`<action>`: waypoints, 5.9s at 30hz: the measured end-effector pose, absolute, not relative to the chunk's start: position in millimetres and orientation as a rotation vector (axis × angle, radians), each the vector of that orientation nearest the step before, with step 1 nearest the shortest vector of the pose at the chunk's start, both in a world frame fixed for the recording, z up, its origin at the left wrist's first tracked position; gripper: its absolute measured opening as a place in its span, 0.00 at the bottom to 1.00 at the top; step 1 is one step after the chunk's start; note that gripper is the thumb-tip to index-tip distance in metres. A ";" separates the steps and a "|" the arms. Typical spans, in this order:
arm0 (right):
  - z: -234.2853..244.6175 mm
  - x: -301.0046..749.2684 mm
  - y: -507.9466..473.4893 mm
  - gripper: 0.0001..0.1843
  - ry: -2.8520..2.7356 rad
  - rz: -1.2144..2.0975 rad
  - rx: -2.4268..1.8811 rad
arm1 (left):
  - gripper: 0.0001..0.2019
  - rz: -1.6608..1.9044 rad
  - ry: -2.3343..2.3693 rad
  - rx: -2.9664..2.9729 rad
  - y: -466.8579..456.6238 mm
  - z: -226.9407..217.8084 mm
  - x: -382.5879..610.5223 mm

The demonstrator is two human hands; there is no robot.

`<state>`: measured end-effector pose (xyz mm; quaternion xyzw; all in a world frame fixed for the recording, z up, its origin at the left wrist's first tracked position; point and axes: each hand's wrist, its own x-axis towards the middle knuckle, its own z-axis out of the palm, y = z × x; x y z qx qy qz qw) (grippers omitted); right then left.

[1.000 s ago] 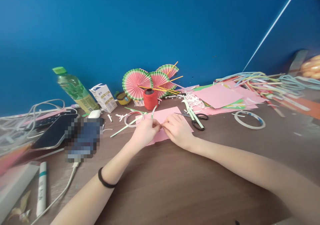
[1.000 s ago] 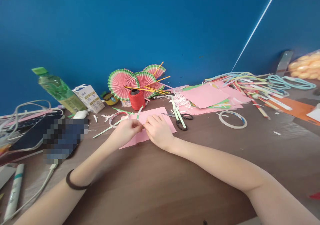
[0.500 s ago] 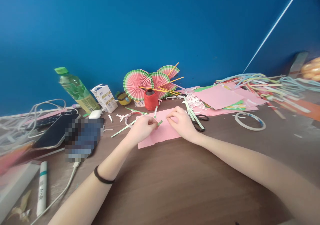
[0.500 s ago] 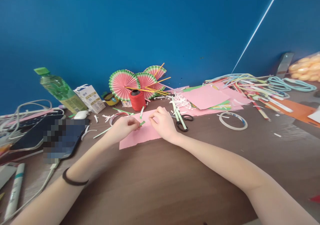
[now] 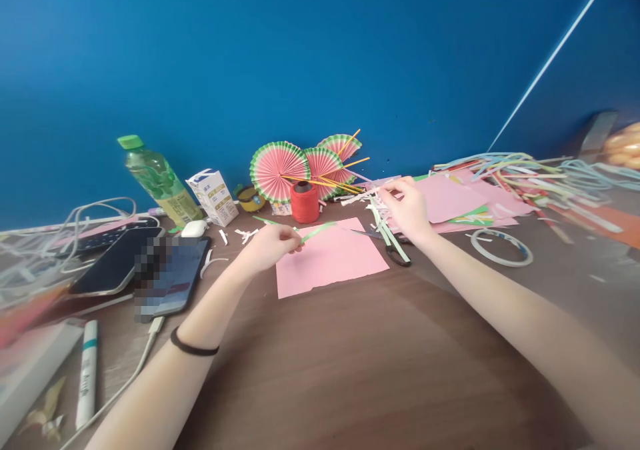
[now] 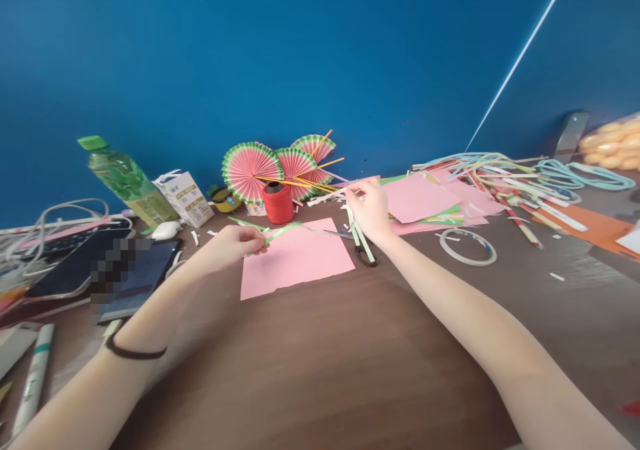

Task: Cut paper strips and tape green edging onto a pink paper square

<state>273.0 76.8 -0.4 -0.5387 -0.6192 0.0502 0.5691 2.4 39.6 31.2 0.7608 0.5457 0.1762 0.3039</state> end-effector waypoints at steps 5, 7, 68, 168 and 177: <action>-1.5 297.6 90.1 0.04 -1.331 0.019 -1.344 | 0.09 0.378 1.430 2.050 42.6 35.0 -5.0; -6.3 304.6 94.1 0.06 -1.344 -0.009 -1.402 | 0.09 0.302 1.426 2.074 43.0 37.0 -7.8; 11.0 210.3 19.1 0.04 -1.926 1.169 -0.754 | 0.12 0.412 1.102 2.310 15.6 42.9 22.7; 16.0 205.2 5.0 0.06 -1.875 0.356 -0.884 | 0.11 0.776 1.277 2.113 4.9 44.7 35.8; 22.1 216.7 17.1 0.04 -1.646 0.472 -0.996 | 0.10 0.704 1.302 2.001 12.3 52.4 23.6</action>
